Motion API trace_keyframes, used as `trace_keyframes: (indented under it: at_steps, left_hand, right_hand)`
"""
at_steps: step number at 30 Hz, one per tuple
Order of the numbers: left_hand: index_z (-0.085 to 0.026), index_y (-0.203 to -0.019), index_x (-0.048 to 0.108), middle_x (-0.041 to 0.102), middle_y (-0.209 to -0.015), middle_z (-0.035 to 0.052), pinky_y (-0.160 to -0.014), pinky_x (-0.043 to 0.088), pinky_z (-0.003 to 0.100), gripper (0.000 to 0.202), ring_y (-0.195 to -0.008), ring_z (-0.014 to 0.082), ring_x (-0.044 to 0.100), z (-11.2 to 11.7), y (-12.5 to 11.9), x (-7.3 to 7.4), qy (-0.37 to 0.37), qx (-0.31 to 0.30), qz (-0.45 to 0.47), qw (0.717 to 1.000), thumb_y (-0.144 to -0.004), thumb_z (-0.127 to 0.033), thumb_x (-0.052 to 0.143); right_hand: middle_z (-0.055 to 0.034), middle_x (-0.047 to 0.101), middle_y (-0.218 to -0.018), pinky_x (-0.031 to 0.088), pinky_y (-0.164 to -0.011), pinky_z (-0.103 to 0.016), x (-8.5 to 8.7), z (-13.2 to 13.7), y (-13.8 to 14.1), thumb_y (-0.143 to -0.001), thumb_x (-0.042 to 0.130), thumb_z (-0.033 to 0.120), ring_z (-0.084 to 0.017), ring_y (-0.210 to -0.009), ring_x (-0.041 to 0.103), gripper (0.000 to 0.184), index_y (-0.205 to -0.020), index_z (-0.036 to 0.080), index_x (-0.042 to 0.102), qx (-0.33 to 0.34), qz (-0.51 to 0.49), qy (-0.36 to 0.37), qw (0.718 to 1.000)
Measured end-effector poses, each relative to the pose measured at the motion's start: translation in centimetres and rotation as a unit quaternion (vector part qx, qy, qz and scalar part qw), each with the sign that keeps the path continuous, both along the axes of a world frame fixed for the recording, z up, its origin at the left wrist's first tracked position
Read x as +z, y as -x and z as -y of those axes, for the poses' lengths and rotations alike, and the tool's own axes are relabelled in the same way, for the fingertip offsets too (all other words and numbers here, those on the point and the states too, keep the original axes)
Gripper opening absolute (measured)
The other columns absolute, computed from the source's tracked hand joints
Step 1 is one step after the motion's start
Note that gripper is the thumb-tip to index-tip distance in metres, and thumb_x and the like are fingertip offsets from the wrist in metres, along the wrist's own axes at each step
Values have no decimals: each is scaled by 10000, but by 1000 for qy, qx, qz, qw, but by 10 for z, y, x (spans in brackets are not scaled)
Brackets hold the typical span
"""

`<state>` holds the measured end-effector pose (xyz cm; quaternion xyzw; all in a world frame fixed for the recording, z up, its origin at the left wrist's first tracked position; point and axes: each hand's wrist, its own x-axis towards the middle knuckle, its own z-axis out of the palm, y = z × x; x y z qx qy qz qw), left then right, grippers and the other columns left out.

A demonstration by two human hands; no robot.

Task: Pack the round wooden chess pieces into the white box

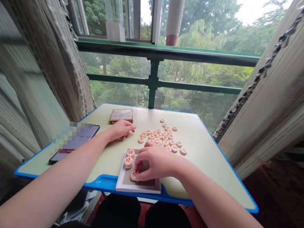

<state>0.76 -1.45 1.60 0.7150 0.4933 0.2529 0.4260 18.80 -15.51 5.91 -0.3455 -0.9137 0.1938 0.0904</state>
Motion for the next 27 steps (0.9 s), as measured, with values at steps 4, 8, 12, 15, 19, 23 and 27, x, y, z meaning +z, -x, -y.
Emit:
trace_keyframes:
  at_steps: [4, 8, 12, 15, 19, 23, 27]
  left_hand:
    - [-134, -682, 587, 453, -425, -40, -369, 294, 200, 276, -317, 68, 393, -1, 1, -2, 1, -6, 9, 1000, -750, -398, 547]
    - [-133, -677, 587, 452, -421, -41, -369, 294, 200, 289, -318, 67, 389, -2, 1, -3, -1, -3, 8, 1000, -736, -415, 562]
    - [-130, -679, 585, 453, -425, -38, -366, 284, 199, 289, -317, 64, 386, -2, 1, -2, 2, -3, 11, 1000, -738, -412, 561]
    - [-129, -682, 587, 451, -426, -39, -361, 280, 198, 288, -316, 64, 385, -2, 1, -2, 6, -6, 16, 1000, -741, -409, 561]
    - [-128, -681, 591, 451, -426, -40, -361, 277, 194, 298, -318, 60, 384, -1, 1, -1, 8, -4, 15, 1000, -736, -420, 568]
    - [-125, -687, 595, 453, -422, -37, -367, 285, 197, 280, -315, 64, 391, -1, 1, -1, 6, -6, 7, 1000, -749, -395, 555]
    - [-124, -678, 591, 456, -427, -37, -372, 300, 198, 270, -317, 64, 397, 0, 1, 0, -2, -6, 8, 1000, -750, -382, 555]
  right_hand:
    - [-22, 588, -778, 351, -721, -275, -4, -3, 0, -672, 688, 391, -177, -817, 435, 230, -804, 204, 657, 3, -11, 4, 1000]
    - [-17, 564, -765, 359, -715, -271, -8, -6, 0, -652, 695, 307, -171, -803, 435, 187, -789, 193, 637, 0, -7, 5, 1000]
    - [-18, 571, -752, 355, -728, -276, -7, -5, 4, -677, 676, 293, -168, -792, 434, 134, -753, 190, 636, 5, -8, -7, 1000]
    - [-15, 584, -745, 352, -727, -276, -5, -5, 7, -683, 683, 315, -169, -792, 441, 149, -748, 189, 638, 2, -3, -9, 1000]
    - [-13, 594, -735, 348, -728, -276, -6, -6, 8, -706, 672, 338, -157, -763, 455, 160, -726, 184, 634, 3, -6, -11, 1000]
    - [-12, 595, -712, 343, -719, -275, -9, -8, 8, -715, 666, 346, -151, -745, 454, 175, -689, 180, 621, -5, -13, -23, 1000]
    - [-17, 591, -698, 339, -722, -281, -11, -9, 10, -729, 654, 327, -148, -725, 449, 163, -675, 176, 626, -14, -14, -36, 999]
